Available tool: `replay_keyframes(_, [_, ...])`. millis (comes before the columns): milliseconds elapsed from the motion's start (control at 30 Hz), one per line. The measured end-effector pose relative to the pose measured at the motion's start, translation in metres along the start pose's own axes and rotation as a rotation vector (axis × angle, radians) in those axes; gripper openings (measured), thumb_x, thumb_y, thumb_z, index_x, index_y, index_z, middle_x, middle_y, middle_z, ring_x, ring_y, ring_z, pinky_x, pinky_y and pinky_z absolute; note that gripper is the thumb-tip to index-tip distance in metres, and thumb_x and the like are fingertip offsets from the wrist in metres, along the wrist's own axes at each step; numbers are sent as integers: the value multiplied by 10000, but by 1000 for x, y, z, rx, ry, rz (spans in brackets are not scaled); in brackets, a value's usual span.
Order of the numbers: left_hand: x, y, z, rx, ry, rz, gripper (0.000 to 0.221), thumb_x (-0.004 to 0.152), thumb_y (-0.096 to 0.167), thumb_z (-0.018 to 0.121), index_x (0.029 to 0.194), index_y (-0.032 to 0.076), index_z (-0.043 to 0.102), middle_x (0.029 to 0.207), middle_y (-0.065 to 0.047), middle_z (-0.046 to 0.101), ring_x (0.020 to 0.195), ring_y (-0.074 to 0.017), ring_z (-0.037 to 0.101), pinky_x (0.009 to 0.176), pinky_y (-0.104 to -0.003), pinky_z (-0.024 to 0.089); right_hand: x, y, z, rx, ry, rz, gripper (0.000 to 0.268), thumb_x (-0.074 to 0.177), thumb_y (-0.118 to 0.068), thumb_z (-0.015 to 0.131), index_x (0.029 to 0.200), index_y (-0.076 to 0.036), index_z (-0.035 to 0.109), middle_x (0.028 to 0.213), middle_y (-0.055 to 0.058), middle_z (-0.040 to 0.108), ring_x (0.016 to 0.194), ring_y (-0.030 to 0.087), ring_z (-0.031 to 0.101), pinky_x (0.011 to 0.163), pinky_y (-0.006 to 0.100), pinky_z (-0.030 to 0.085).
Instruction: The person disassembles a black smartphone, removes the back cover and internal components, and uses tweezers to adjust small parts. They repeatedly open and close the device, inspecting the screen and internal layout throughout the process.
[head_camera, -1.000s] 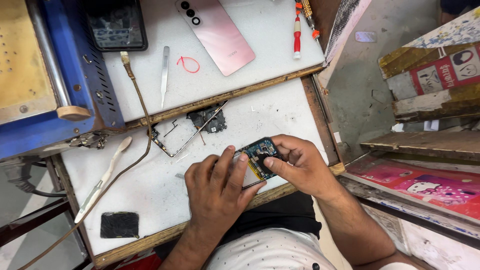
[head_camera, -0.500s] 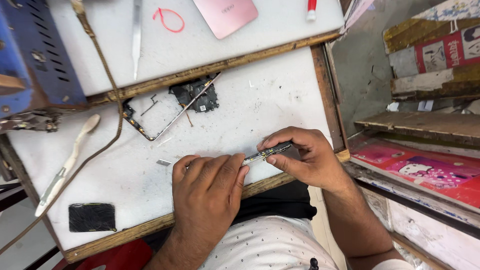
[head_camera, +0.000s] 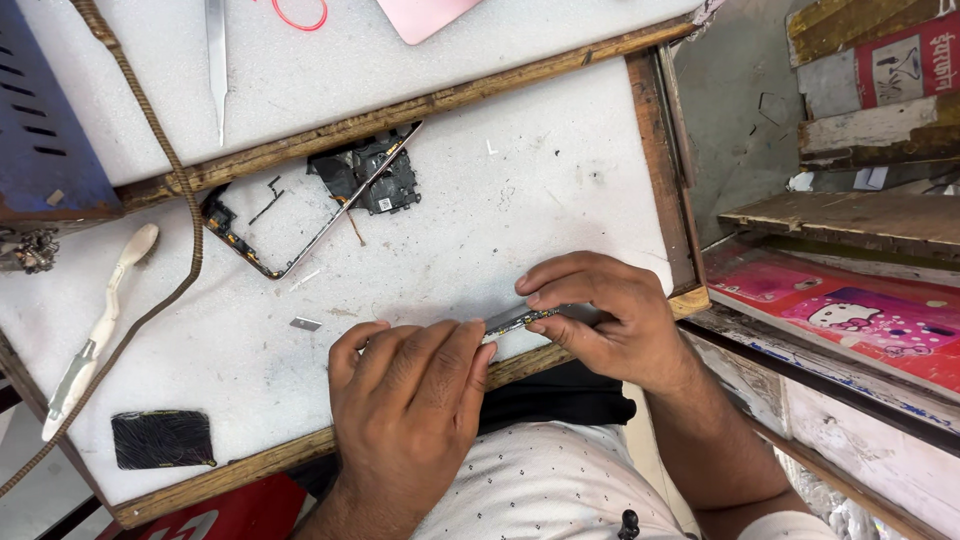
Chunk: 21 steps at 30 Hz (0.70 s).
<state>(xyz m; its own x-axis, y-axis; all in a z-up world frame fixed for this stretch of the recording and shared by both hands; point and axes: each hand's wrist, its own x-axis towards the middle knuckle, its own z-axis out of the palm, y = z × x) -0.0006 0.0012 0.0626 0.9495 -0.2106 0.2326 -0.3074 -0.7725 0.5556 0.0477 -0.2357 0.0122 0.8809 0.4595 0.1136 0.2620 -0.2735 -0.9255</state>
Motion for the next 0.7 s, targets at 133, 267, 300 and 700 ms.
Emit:
replay_keyframes(133, [-3, 0, 3, -5, -1, -5, 257, 941, 233, 788, 1139, 81, 728, 1010, -29, 719, 939, -168, 649, 977, -465, 445, -3, 2, 2, -63, 26, -87, 169, 910, -130, 800, 1030, -83, 691, 1126, 135, 738, 1074, 225, 763, 864, 324, 688])
replay_keyframes(267, [-6, 0, 5, -4, 5, -3, 257, 943, 241, 782, 1136, 80, 728, 1008, -32, 721, 953, -172, 652, 978, -471, 446, -5, 3, 5, -76, 46, -149, 106, 950, -96, 762, 1010, -67, 680, 1142, 147, 709, 1061, 217, 761, 845, 305, 697])
replay_keyframes(300, [-6, 0, 5, -3, 7, -2, 256, 942, 242, 782, 1134, 81, 728, 1005, -31, 720, 953, -173, 652, 978, -474, 447, -6, 3, 5, -87, 51, -155, 89, 957, -85, 752, 1001, -63, 678, 1144, 152, 702, 1056, 216, 760, 846, 305, 696])
replay_keyframes(700, [-3, -3, 2, -39, 11, -2, 269, 935, 237, 785, 1143, 76, 726, 1020, -35, 724, 950, -178, 652, 971, -460, 445, -5, -5, 3, 29, 14, -42, 395, 977, -95, 744, 1319, -75, 547, 1174, 162, 719, 1128, 220, 741, 956, 330, 663])
